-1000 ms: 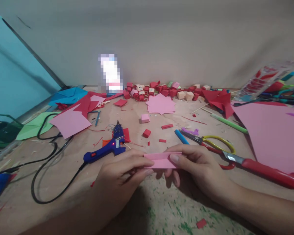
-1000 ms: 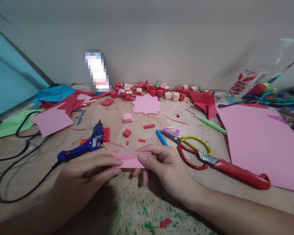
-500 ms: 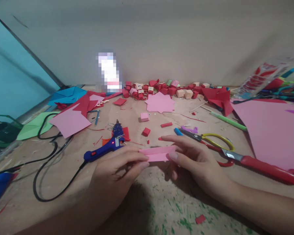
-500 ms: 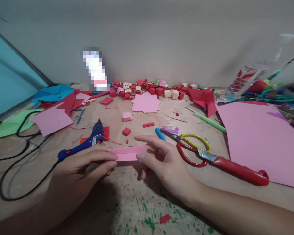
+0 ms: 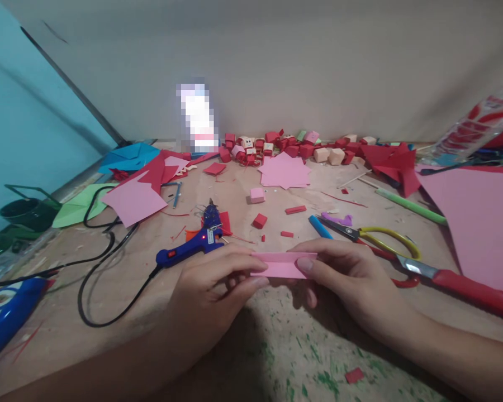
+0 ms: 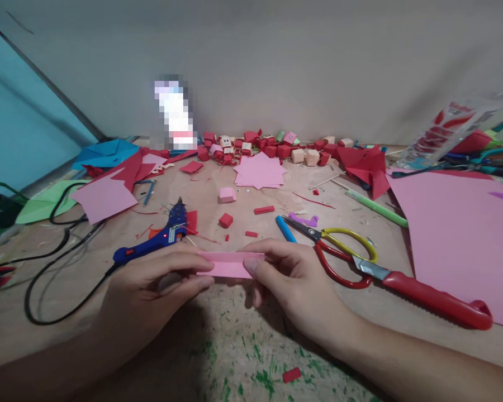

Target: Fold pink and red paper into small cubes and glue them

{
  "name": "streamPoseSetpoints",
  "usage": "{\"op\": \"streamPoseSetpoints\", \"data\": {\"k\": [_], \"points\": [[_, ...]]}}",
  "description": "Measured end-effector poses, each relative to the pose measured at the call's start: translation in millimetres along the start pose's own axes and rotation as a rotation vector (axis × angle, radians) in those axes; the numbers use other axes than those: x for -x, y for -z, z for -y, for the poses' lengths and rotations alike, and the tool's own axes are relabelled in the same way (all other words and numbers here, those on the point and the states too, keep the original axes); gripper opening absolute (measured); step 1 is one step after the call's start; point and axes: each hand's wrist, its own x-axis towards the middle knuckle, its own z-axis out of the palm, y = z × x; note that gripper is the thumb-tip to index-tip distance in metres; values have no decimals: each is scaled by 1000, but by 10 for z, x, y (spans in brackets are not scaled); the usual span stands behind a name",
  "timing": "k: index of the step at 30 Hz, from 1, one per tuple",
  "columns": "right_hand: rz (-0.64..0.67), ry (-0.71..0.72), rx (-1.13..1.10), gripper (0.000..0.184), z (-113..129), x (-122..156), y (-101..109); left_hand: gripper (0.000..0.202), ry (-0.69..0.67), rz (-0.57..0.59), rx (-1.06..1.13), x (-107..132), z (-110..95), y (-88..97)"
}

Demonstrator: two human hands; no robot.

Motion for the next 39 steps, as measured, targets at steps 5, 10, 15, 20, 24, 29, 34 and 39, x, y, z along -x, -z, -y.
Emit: {"op": "streamPoseSetpoints", "data": {"k": [5,10,15,20,24,29,34,39], "points": [[22,-3,52,27,22,-3,-5,15,-19,8,3,7,-9,14],[57,38,207,31,43,7,-28,14,-7,22,-15,26,-16,28],[77,109,344,18,76,-8,-45,12,19,57,-9,26,-38,25],[101,106,312,16,82,1,-30,11,44,67,-20,31,-48,35],[87,6,172,25,43,13,-5,12,37,60,-35,41,-47,45],[41,-38,120,25,29,-3,9,12,28,73,-43,47,-56,44],[37,-4,167,19,28,7,-2,15,29,78,-78,28,-78,39],[79,-69,136,27,23,10,-29,14,50,69,-87,15,-88,40]]}}
